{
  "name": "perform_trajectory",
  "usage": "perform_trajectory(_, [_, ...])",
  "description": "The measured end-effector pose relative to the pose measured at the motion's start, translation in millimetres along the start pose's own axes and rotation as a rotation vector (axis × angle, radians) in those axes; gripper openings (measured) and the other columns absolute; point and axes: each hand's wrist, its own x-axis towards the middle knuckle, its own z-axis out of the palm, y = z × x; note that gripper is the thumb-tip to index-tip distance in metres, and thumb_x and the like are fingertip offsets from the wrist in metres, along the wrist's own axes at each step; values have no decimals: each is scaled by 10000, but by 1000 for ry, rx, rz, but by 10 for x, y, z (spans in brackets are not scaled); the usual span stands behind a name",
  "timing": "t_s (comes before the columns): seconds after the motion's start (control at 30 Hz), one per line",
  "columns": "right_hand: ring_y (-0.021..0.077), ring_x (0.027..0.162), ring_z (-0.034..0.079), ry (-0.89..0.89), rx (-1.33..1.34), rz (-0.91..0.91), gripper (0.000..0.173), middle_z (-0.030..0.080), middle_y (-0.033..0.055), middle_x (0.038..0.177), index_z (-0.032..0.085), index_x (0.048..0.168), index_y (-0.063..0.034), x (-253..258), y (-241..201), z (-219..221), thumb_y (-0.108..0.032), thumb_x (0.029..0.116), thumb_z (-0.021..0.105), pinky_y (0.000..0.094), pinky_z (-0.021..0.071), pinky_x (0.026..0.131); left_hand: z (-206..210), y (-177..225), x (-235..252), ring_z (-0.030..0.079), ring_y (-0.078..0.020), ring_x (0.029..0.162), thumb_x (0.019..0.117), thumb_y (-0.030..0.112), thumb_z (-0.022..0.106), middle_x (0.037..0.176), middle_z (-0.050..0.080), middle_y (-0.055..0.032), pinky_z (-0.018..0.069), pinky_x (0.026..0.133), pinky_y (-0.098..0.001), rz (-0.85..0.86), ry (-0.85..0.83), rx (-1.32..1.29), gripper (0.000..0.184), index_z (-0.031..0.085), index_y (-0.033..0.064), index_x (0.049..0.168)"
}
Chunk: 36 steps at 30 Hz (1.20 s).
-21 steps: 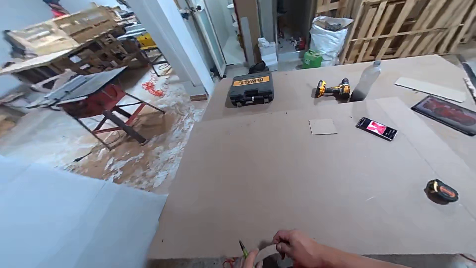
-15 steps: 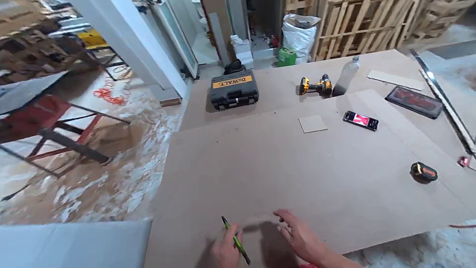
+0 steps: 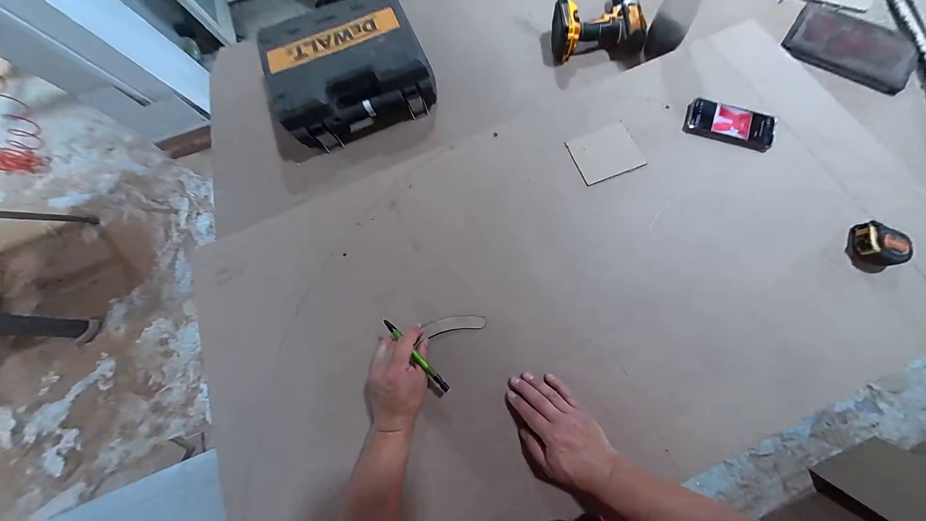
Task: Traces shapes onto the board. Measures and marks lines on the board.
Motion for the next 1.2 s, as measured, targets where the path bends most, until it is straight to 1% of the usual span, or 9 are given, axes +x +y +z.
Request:
perform_trajectory(0.1, [159, 1543, 304, -32, 42, -50, 512, 389, -25, 1648, 457, 1559, -213, 393, -65, 36, -336, 1064, 407, 455, 252, 1273, 23, -6, 5, 702, -290, 940, 995, 226, 658, 1067, 756, -112, 578, 833, -444, 4, 14, 11, 264, 746, 85, 1199])
perform_trajectory(0.23, [135, 1554, 268, -56, 40, -57, 515, 380, -34, 1652, 450, 1565, -212, 882, -131, 83, -345, 1072, 385, 435, 218, 1284, 36, -22, -61, 695, -283, 939, 985, 205, 685, 1099, 756, -96, 569, 820, -436, -20, 43, 5, 261, 748, 114, 1221])
perform_trajectory(0.37, [143, 1568, 226, -43, -22, -54, 524, 347, -28, 1669, 468, 1554, -194, 1157, -186, 127, -345, 1060, 379, 442, 182, 1293, 52, -42, -73, 693, -272, 936, 986, 183, 681, 1111, 756, -106, 562, 828, -418, -22, 74, 8, 264, 746, 104, 1229])
perform_trajectory(0.53, [139, 1572, 212, -20, -84, -29, 544, 329, -20, 1679, 467, 1557, -185, 1167, -198, 166, -375, 1058, 361, 422, 167, 1296, 91, -29, -93, 683, -258, 981, 988, 170, 679, 1131, 750, -94, 551, 859, -393, -50, 98, -21, 248, 744, 99, 1217])
perform_trajectory(0.67, [146, 1575, 206, 10, -117, -10, 559, 318, -10, 1684, 472, 1557, -188, 1166, -200, 189, -405, 1052, 367, 441, 165, 1296, 115, -58, -113, 686, -232, 1062, 991, 182, 679, 1164, 748, -62, 554, 920, -381, -71, 109, -52, 273, 729, 132, 1254])
perform_trajectory(0.83, [149, 1572, 216, 18, -114, -7, 559, 335, -6, 1676, 484, 1547, -186, 1168, -207, 193, -408, 1044, 384, 444, 169, 1295, 122, -62, -106, 682, -231, 1061, 999, 178, 670, 1171, 739, -74, 558, 913, -387, -83, 104, -56, 270, 721, 133, 1260])
perform_trajectory(0.93, [148, 1578, 194, -1, -113, 3, 562, 308, -13, 1688, 467, 1559, -196, 1171, -212, 189, -409, 1047, 374, 441, 160, 1297, 121, -66, -96, 683, -256, 1046, 1008, 175, 651, 1129, 735, -103, 567, 896, -406, -82, 96, -54, 279, 715, 133, 1276])
perform_trajectory(1.07, [161, 1580, 189, 1, -108, 20, 568, 293, 12, 1694, 474, 1552, -194, 1172, -209, 178, -421, 1038, 390, 443, 168, 1294, 127, -54, -95, 685, -260, 1063, 1008, 159, 649, 1148, 742, -96, 559, 917, -407, -83, 103, -62, 272, 718, 123, 1268])
perform_trajectory(1.2, [166, 1583, 183, -10, -120, 10, 586, 286, 16, 1697, 447, 1570, -178, 1185, -211, 182, -414, 1039, 373, 446, 150, 1296, 120, -41, -75, 682, -285, 1071, 1013, 150, 634, 1152, 740, -106, 553, 925, -424, -94, 99, -30, 274, 717, 116, 1272])
